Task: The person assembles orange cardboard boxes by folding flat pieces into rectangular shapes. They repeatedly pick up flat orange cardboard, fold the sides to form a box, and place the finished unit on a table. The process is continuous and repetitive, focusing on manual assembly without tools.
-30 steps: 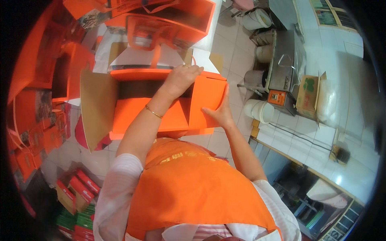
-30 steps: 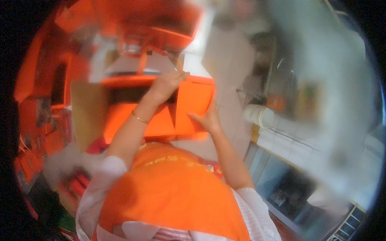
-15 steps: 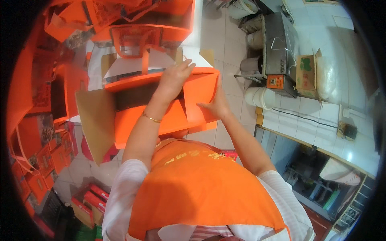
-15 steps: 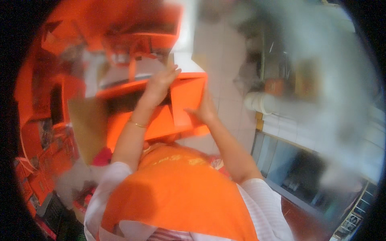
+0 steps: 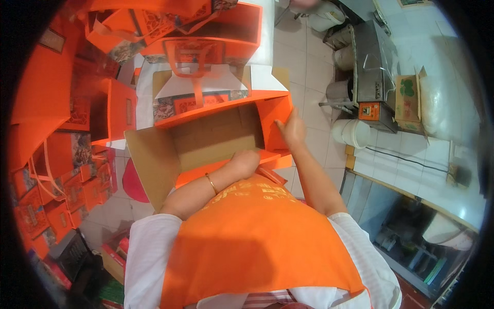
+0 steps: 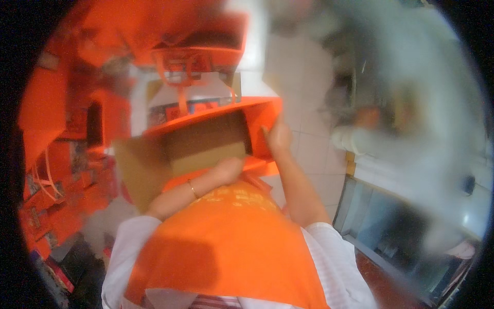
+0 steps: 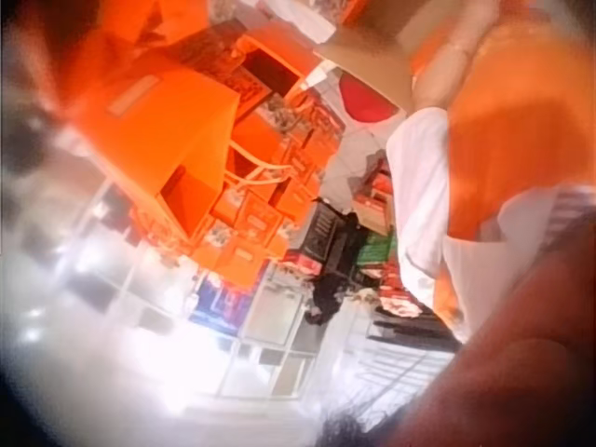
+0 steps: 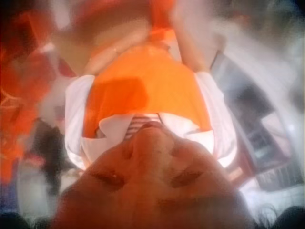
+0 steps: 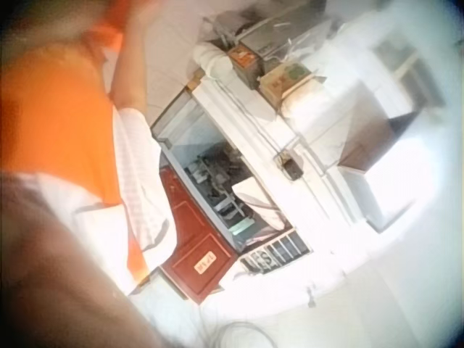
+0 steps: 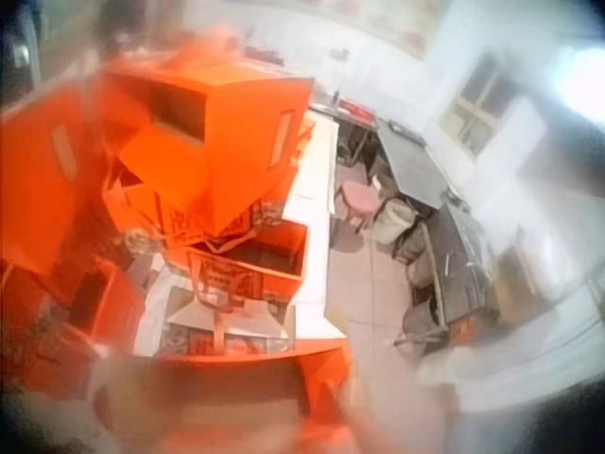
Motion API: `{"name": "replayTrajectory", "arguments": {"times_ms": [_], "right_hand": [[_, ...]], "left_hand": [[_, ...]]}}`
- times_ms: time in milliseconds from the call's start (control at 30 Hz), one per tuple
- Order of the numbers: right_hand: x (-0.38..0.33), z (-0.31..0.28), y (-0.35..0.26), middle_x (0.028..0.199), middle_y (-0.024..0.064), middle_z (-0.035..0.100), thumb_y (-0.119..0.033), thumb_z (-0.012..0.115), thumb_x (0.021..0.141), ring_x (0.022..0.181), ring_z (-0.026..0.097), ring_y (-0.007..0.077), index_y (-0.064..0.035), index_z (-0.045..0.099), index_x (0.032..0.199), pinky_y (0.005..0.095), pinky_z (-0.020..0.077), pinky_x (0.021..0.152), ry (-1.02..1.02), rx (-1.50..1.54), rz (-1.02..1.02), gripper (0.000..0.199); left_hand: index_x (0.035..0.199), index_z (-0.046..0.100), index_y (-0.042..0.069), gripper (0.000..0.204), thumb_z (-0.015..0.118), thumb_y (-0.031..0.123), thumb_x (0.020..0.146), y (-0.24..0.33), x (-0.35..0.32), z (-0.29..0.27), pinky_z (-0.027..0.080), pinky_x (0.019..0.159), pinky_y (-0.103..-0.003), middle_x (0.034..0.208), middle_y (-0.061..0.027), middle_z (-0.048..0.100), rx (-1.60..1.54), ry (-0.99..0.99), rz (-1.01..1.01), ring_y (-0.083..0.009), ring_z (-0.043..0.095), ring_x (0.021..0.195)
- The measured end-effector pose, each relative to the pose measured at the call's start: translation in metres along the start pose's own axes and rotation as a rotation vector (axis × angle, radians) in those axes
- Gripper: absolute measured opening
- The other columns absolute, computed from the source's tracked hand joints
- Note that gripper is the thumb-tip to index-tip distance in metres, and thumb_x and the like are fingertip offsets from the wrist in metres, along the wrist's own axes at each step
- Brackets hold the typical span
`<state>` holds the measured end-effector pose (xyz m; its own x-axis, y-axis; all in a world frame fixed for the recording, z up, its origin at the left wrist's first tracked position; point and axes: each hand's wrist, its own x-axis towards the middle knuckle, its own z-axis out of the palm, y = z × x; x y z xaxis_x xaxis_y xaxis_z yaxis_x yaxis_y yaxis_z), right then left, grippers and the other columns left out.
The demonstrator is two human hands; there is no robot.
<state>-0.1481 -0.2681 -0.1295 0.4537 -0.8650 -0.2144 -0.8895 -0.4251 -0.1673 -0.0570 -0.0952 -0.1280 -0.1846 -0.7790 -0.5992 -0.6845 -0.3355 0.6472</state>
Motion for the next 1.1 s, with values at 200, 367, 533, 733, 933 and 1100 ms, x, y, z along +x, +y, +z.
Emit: {"name": "replayTrajectory", "arguments": {"times_ms": [200, 367, 533, 733, 933, 1100], "right_hand": [[0.028, 0.03, 0.035, 0.083, 0.0217, 0.066, -0.016, 0.072, 0.076, 0.081, 0.063, 0.0411, -0.007, 0.054, 0.11, 0.048, 0.0508, 0.069, 0.074, 0.041, -0.077, 0.039], [0.032, 0.026, 0.032, 0.089, 0.0205, 0.067, -0.01, 0.069, 0.075, 0.084, 0.063, 0.0411, -0.0065, 0.059, 0.112, 0.0455, 0.0516, 0.072, 0.068, 0.056, -0.065, 0.039], [0.023, 0.035, 0.044, 0.091, 0.0224, 0.067, -0.007, 0.068, 0.075, 0.087, 0.062, 0.0428, -0.0032, 0.06, 0.109, 0.0432, 0.0519, 0.074, 0.221, 0.41, -0.243, 0.035], [-0.006, 0.028, 0.061, 0.09, 0.0254, 0.065, -0.004, 0.059, 0.078, 0.088, 0.062, 0.0429, -0.0016, 0.062, 0.106, 0.0449, 0.0506, 0.074, -0.029, 0.247, -0.156, 0.028], [-0.006, 0.035, 0.059, 0.074, 0.0266, 0.062, -0.003, 0.061, 0.072, 0.072, 0.062, 0.0429, 0.0039, 0.062, 0.101, 0.0485, 0.0502, 0.066, 0.106, 0.308, -0.118, 0.03], [-0.002, 0.04, 0.065, 0.07, 0.0255, 0.062, -0.007, 0.065, 0.073, 0.069, 0.062, 0.0423, 0.0045, 0.062, 0.098, 0.0478, 0.051, 0.066, 0.069, 0.298, -0.13, 0.028]], "left_hand": [[0.093, 0.063, 0.0, 0.017, 0.055, 0.0, 0.078, -0.002, -0.013, -0.001, 0.052, 0.074, -0.046, 0.092, -0.0222, 0.066, 0.0, 0.147, 0.04, -0.0386, 0.064, 0.088], [0.098, 0.061, -0.002, 0.018, 0.048, 0.001, 0.085, -0.005, -0.014, 0.002, 0.052, 0.074, -0.049, 0.088, -0.0252, 0.064, 0.016, 0.199, 0.097, -0.04, 0.064, 0.085], [0.094, 0.062, -0.001, 0.017, 0.053, -0.001, 0.079, -0.006, -0.013, 0.007, 0.052, 0.074, -0.048, 0.089, -0.0239, 0.065, -0.027, 0.264, 0.109, -0.04, 0.064, 0.086], [0.09, 0.063, -0.001, 0.015, 0.057, 0.001, 0.077, -0.009, -0.005, 0.009, 0.052, 0.074, -0.047, 0.09, -0.0218, 0.066, -0.022, 0.2, 0.097, -0.0391, 0.064, 0.089], [0.112, 0.06, 0.001, 0.034, 0.06, 0.019, 0.083, -0.025, 0.017, -0.001, 0.047, 0.09, -0.045, 0.112, -0.025, 0.06, -0.309, 0.184, 0.246, -0.0372, 0.058, 0.107], [0.133, 0.047, 0.001, 0.047, 0.052, 0.019, 0.09, -0.04, 0.078, -0.047, 0.039, 0.103, -0.04, 0.134, -0.0224, 0.049, -0.405, 0.656, 0.256, -0.0354, 0.048, 0.123]]}}
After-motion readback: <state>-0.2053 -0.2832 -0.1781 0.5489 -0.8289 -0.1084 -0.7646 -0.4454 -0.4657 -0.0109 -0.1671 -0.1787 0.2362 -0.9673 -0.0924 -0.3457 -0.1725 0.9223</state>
